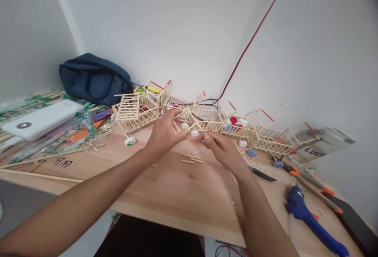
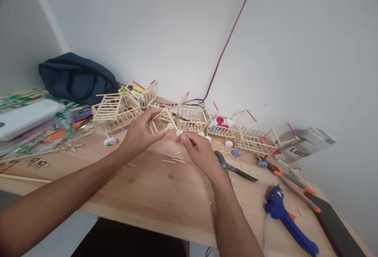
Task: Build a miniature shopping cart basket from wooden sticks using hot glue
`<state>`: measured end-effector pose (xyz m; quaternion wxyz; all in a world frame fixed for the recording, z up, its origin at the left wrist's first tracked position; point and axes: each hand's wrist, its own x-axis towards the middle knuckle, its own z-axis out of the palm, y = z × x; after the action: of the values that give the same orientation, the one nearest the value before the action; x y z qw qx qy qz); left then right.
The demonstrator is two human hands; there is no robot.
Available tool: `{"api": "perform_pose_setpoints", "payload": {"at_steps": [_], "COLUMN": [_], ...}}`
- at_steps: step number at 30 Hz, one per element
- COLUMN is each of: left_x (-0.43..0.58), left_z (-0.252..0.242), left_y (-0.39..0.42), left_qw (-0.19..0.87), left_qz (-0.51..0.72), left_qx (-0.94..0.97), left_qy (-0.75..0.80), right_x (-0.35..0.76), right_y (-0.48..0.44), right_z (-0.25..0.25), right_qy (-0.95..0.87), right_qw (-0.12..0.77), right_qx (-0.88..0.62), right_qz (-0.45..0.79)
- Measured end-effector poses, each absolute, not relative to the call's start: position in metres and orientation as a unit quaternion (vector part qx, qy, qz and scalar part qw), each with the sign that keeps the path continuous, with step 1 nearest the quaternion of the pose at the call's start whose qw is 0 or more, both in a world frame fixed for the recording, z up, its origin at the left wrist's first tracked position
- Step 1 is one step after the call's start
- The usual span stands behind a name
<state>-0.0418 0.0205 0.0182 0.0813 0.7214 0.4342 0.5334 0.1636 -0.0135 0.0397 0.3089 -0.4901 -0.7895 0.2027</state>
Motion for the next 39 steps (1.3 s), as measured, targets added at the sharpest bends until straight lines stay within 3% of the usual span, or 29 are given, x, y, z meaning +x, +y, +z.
{"api": "perform_pose_setpoints", "payload": {"at_steps": [12, 16, 21, 25, 28, 32, 39], "left_x": [-0.044, -0.043, -0.041, -0.043, -0.045, -0.047, -0.047], "left_z": [0.021, 0.027, 0.027, 0.025, 0.023, 0.021, 0.020], "left_y": [0.023, 0.024, 0.022, 0.020, 0.020, 0.018, 0.016], "left_qw": [0.309, 0.439, 0.657, 0.758, 0.795, 0.821, 0.834], "left_qz": [0.568, 0.568, 0.513, 0.455, 0.426, 0.408, 0.394], "left_qx": [0.638, 0.583, 0.483, 0.423, 0.402, 0.382, 0.377], "left_qy": [0.419, 0.381, 0.269, 0.196, 0.160, 0.119, 0.088], "right_x": [0.146, 0.153, 0.182, 0.203, 0.203, 0.180, 0.133], "right_y": [-0.032, -0.048, -0.046, -0.029, -0.020, -0.021, -0.029], "right_z": [0.038, 0.041, 0.056, 0.073, 0.078, 0.074, 0.073], "right_qy": [-0.855, -0.872, -0.854, -0.779, -0.733, -0.685, -0.732], "right_qw": [0.181, 0.135, 0.229, 0.349, 0.414, 0.427, 0.484], "right_qx": [-0.406, -0.393, -0.450, -0.521, -0.532, -0.585, -0.465], "right_qz": [0.266, 0.259, 0.122, -0.015, -0.089, -0.083, -0.119]}}
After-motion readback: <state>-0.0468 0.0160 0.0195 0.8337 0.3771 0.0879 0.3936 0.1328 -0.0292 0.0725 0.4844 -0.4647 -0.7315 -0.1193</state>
